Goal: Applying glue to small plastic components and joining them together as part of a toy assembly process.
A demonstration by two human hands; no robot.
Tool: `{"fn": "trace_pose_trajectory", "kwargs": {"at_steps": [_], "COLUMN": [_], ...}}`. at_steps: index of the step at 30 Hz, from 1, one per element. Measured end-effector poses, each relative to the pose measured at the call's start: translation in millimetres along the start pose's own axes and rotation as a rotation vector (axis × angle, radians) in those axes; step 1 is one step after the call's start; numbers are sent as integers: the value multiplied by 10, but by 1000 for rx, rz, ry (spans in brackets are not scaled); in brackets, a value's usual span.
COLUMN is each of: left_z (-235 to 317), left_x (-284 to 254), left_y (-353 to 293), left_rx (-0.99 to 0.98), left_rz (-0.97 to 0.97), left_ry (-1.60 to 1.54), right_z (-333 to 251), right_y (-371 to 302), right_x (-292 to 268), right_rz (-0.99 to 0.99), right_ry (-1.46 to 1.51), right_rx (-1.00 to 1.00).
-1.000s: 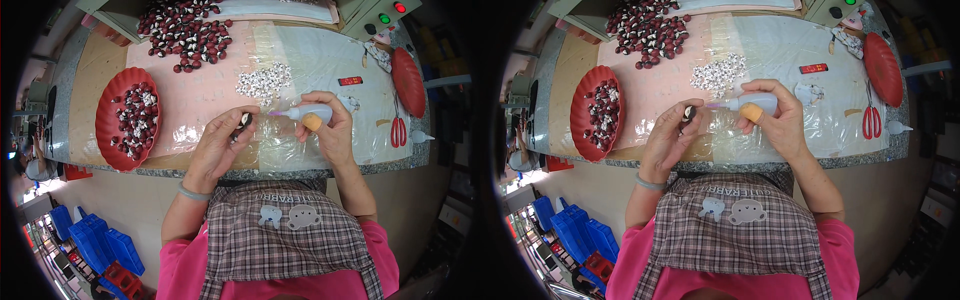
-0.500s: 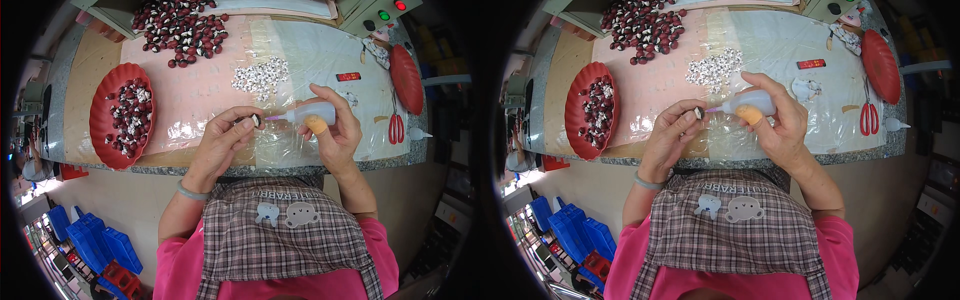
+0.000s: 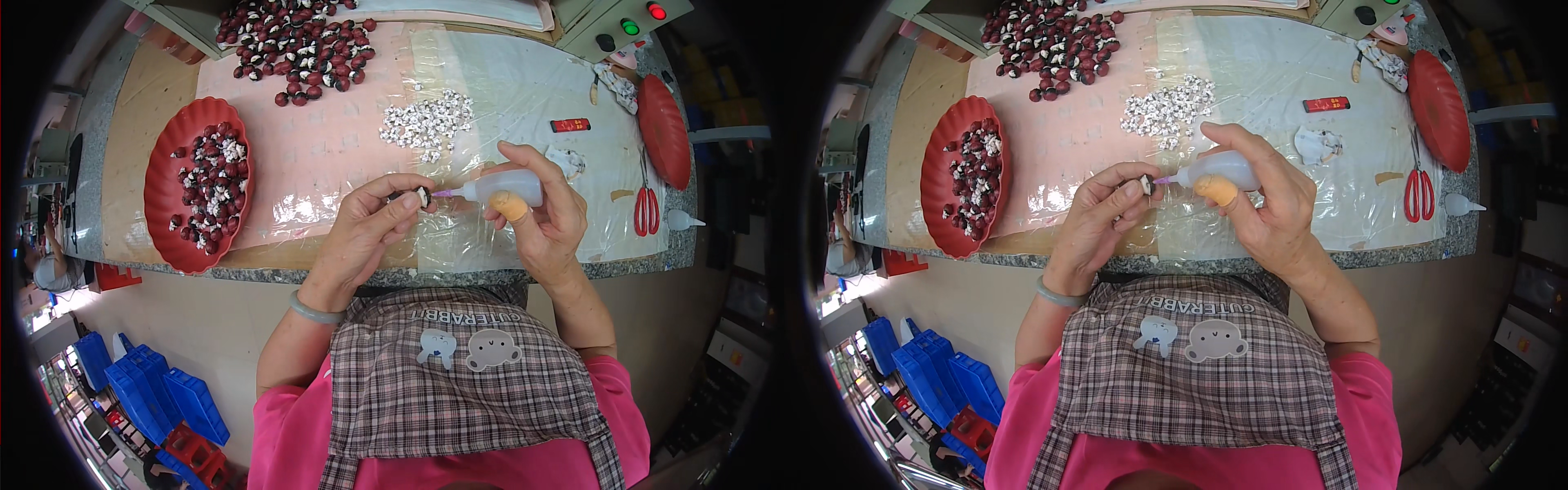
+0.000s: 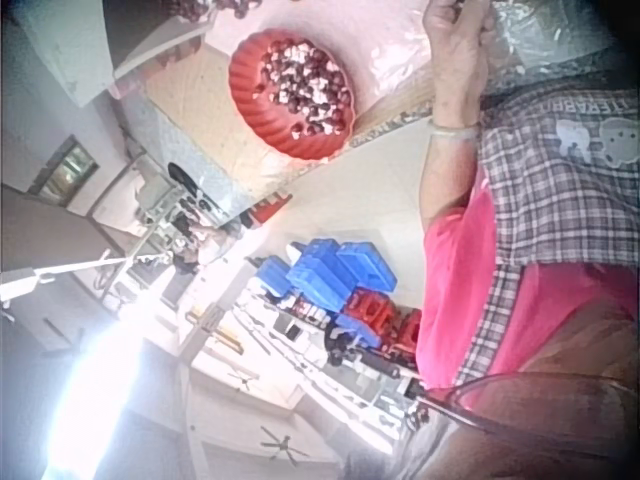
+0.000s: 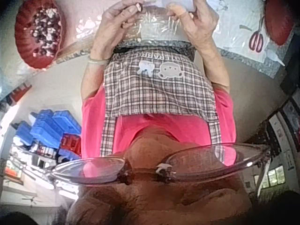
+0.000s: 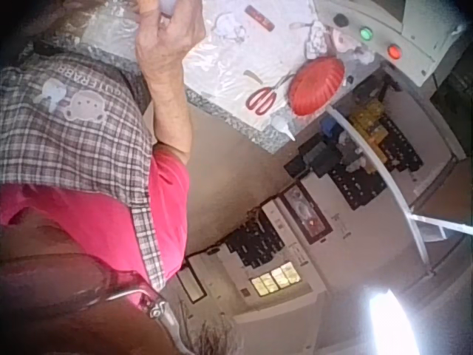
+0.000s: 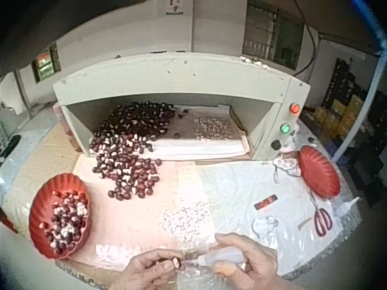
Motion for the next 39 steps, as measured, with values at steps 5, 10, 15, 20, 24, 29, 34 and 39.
{"fn": "trace_pose_trajectory", "kwargs": {"at_steps": [5, 10, 15, 20, 24, 29, 34, 39], "left_z": [10, 30, 88, 113, 106, 103, 85, 73], "left_x": [-11, -58, -173, -219, -240, -256, -260, -198], "left_y": [-4, -25, -105, -151, -180, -208, -223, -192], "left_rx": [0, 25, 58, 66, 75, 88, 81, 92], "left_rz": [-2, 5, 72, 116, 124, 115, 103, 59], "left_ry": [-28, -27, -16, -25, -53, -56, -41, 1], "right_z": [-19, 101, 319, 469, 524, 503, 534, 486], "right_y": [-4, -18, 45, 177, 307, 450, 517, 557], "right_x": [-11, -70, -166, -6, 133, 253, 287, 220], "right_rz": [-11, 20, -56, -150, -191, -290, -344, -328], "right_ry": [-57, 202, 634, 684, 262, -373, -450, -221], "right_rx": [-11, -17, 261, 419, 516, -23, -34, 12]}}
Point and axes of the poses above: each hand's wrist, its own y-axis towards the middle knuckle, its own x-axis out of the palm, z = x × y, the point moved 2 cm from there along y, towards the middle knuckle, and after that the axes turned 10 degrees about -z, right-handed, at the moved point
